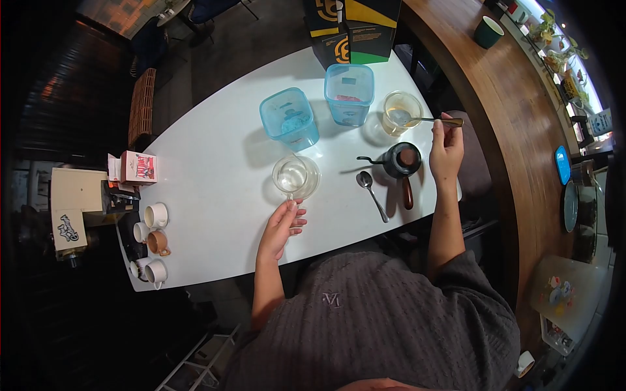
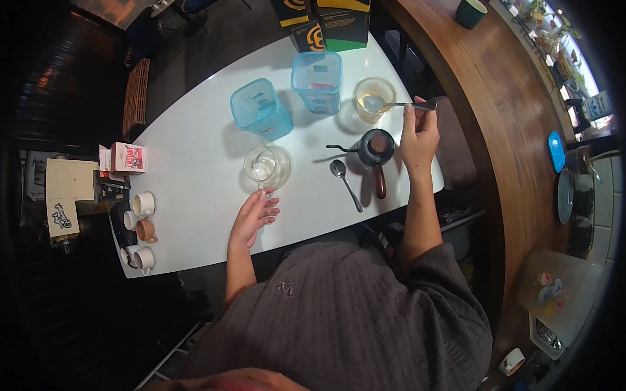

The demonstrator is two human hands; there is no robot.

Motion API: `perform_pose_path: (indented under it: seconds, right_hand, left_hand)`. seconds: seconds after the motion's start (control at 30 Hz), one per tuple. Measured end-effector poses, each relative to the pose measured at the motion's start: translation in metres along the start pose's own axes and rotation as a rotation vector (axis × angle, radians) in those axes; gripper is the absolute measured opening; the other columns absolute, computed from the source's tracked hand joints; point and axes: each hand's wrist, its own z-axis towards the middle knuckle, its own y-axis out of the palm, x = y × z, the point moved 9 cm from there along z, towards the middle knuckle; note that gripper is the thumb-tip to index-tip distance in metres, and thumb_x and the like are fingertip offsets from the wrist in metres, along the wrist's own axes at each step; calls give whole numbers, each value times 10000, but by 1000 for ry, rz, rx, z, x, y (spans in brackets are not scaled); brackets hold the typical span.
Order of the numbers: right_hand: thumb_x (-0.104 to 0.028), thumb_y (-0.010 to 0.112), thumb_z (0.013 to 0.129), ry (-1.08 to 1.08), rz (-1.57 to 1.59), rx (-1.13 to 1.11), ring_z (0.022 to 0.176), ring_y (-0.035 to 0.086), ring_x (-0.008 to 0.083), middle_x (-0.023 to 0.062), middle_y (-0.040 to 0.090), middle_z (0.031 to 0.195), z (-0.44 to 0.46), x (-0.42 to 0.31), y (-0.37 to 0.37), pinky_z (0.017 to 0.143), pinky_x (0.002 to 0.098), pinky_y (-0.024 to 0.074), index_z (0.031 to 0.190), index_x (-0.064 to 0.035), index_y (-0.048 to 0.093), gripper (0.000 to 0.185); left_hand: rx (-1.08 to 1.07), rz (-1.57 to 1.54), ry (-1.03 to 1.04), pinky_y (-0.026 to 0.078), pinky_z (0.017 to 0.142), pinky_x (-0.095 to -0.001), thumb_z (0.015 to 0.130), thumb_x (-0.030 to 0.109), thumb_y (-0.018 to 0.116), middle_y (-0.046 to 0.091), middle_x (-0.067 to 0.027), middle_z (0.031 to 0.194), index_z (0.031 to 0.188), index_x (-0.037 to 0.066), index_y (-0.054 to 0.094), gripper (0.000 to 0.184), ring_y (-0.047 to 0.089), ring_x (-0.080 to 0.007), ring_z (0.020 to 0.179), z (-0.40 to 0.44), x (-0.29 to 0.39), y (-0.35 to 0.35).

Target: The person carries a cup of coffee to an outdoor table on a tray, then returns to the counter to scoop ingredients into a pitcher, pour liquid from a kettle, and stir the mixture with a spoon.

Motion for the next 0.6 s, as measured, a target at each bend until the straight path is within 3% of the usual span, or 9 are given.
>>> perform_pose_path:
  seconds: [0.13,0.2,0.33,0.6]
  right_hand:
    - [-249,518,1012,88,-62,43,674,546,66,22,614,741,1,-7,2,627,229,438,1044,-2,631,274]
    - [-244,470,1027,9,-147,49,645,575,78,53,635,706,1,-23,6,611,246,455,977,0,645,304]
    - [-200,472,1015,-49,-225,0,569,581,91,49,641,669,0,-41,13,566,256,458,971,4,643,270]
    - [-200,492,997,12,-237,104,632,648,108,70,684,701,-3,-39,1,625,254,502,998,15,625,253]
  left_hand:
    - [-12,39,-60,480,784,-304,1000,473,465,610,-72,1122,1181,77,567,447,597,-150,940,3,0,-4]
    - [-30,52,-60,482,785,-310,998,489,458,610,-71,1121,1146,72,573,458,596,-154,946,6,2,-4]
    - [-32,106,-65,486,805,-325,1011,463,448,615,-78,1120,1019,83,594,407,596,-157,957,15,-2,-8]
    - [-85,164,-13,484,834,-329,1026,424,435,627,-89,1114,922,88,592,385,594,-149,954,22,0,-12]
